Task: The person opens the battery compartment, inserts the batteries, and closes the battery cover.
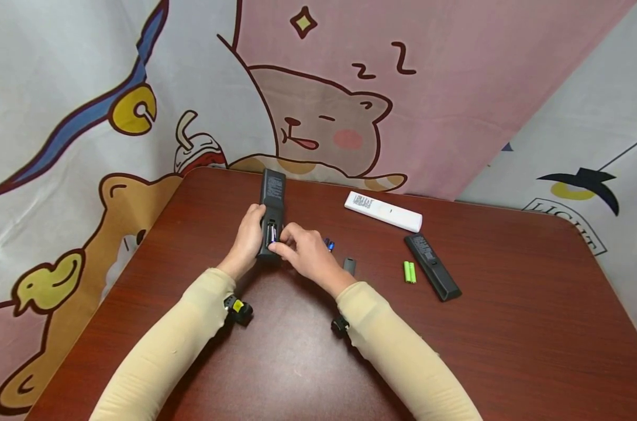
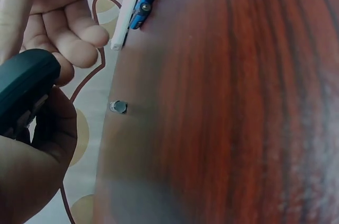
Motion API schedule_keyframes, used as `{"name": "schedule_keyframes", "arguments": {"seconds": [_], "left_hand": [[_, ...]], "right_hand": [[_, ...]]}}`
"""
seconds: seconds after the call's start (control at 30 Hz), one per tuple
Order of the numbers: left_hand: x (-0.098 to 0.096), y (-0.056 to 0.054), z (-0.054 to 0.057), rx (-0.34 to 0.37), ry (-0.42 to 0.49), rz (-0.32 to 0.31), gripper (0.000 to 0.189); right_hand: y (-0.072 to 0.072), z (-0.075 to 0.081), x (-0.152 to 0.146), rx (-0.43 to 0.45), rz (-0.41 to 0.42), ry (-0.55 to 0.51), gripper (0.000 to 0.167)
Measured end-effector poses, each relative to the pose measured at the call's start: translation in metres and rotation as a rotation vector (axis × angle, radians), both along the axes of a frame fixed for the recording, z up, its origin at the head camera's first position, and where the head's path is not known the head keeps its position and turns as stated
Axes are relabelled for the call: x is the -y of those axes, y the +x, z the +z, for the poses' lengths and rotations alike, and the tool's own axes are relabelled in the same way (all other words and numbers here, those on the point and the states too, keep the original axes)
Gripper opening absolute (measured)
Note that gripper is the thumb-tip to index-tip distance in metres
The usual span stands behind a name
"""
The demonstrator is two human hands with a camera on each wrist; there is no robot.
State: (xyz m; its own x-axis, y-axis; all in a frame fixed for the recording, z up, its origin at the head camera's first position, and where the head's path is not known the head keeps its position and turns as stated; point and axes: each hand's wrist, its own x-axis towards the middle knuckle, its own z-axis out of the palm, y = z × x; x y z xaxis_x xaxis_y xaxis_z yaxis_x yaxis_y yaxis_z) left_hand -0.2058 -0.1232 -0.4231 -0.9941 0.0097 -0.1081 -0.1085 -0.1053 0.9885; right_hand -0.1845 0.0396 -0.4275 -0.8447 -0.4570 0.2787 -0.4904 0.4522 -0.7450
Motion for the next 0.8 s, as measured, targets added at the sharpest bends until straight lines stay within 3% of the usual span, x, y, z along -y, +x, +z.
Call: {"name": "schedule_keyframes", "arguments": {"seconds": [0.33, 0.8], "left_hand": [[0.0004, 0.0011, 0.0022, -0.001, 0.0, 0.022, 0.028], [-0.0021, 0.0002, 0.0046, -0.03, 0.011, 0.043, 0.027]], "right_hand": [[0.0028, -0.001, 0.0059, 0.132, -0.031, -0.106, 0.02], [0.0002, 0.0031, 0.0095, 0.171, -0.079, -0.131, 0.022]]}}
